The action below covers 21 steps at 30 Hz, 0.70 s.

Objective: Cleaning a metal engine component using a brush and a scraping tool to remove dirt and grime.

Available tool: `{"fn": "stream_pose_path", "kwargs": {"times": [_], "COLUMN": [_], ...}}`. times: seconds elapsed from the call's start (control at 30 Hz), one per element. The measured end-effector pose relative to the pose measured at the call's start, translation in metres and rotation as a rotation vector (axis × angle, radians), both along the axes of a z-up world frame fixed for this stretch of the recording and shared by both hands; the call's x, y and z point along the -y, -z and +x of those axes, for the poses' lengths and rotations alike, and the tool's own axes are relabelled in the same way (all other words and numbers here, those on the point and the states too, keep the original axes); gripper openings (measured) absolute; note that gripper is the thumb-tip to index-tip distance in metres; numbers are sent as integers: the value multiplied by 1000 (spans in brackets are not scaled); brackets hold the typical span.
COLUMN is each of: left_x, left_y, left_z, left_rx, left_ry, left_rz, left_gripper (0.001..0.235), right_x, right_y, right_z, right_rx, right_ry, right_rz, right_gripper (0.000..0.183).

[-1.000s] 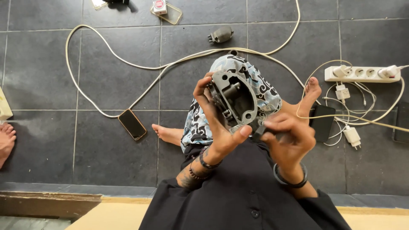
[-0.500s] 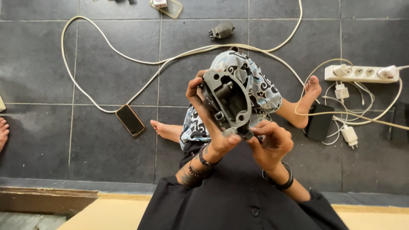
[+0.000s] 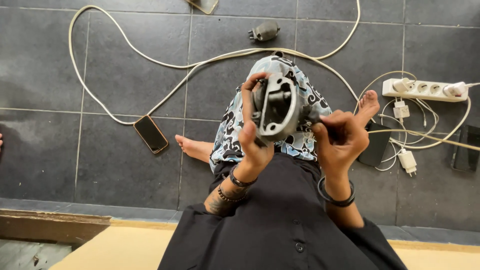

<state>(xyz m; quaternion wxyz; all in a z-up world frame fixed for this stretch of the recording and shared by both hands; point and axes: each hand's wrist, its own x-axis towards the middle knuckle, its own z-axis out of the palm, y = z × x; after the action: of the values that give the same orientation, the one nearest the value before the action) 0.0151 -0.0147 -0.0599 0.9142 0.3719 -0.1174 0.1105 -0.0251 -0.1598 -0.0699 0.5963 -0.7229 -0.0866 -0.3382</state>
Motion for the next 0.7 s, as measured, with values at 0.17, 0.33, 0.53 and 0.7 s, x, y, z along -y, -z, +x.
{"fn": "stream_pose_path", "kwargs": {"times": [0.17,0.33,0.53,0.7], "left_x": [13,13,10,10], "left_y": [-20,-34,-36,-34], "left_z": [-10,-19,-12,-14], "left_rx": [-58,-158,-131,-227], "left_ry": [98,169,100,206], "left_rz": [-146,-224,-245,-440], "left_gripper": [90,81,85,85], "right_x": [-27,-21,-8,-5], "right_y": [-31,-33,-24,-4], "right_z": [-23,-20,-22,-4], "right_rx": [30,75,36,199], "right_ry": [-19,-76,72,97], "right_rz": [-161,-261,-227,-260], "right_gripper": [36,29,35,37]}}
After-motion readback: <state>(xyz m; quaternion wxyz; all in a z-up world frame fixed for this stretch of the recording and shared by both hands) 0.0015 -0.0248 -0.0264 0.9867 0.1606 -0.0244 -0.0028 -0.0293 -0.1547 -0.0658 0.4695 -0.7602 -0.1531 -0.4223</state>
